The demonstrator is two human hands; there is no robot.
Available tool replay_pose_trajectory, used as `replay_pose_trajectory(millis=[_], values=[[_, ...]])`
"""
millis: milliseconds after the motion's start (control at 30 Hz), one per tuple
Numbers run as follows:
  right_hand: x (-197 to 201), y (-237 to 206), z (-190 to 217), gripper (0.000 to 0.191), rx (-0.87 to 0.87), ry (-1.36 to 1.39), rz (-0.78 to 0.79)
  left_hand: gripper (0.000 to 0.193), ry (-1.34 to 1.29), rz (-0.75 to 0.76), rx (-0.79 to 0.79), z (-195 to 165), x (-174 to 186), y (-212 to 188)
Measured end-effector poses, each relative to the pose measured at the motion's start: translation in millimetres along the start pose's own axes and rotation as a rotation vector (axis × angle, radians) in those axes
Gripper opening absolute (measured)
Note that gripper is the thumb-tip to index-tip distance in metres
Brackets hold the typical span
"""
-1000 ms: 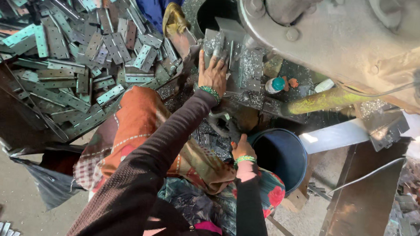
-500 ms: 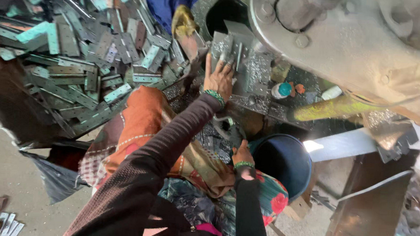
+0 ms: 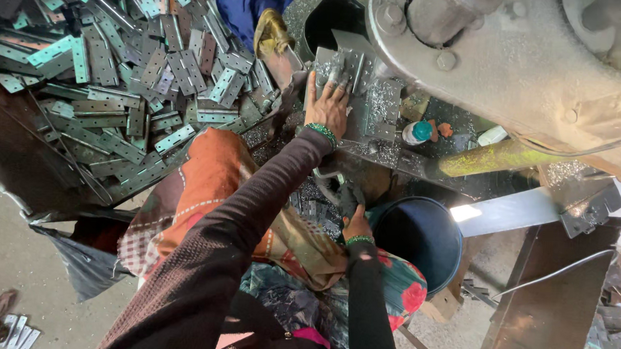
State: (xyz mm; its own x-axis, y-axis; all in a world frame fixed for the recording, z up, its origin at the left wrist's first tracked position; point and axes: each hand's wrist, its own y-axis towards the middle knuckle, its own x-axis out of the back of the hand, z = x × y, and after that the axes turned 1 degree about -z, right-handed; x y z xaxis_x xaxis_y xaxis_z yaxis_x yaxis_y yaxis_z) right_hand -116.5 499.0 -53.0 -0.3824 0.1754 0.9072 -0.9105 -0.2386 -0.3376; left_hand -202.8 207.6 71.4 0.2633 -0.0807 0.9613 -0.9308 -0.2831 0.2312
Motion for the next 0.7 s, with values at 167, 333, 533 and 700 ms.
replay_pose_trajectory(millis=[167, 333, 533, 700], values=[[-16, 6, -6, 0.049, 0.009, -0.028, 0.054, 0.043, 0.000, 0.004, -0.083, -4, 13, -20], [31, -16, 5, 0.055, 0.000, -0.118, -0.109, 0.037, -0.033, 0.164, -0.132, 3, 6, -24], [34, -36, 13, 0.050, 0.072, -0.083, -0.302, 0.057, -0.020, -0.049, -0.023, -8, -10, 23], [-7, -19, -3, 0.054, 0.123, 0.046, -0.318, 0.048, -0.330, -0.115, -0.169, 20, -2, -26]])
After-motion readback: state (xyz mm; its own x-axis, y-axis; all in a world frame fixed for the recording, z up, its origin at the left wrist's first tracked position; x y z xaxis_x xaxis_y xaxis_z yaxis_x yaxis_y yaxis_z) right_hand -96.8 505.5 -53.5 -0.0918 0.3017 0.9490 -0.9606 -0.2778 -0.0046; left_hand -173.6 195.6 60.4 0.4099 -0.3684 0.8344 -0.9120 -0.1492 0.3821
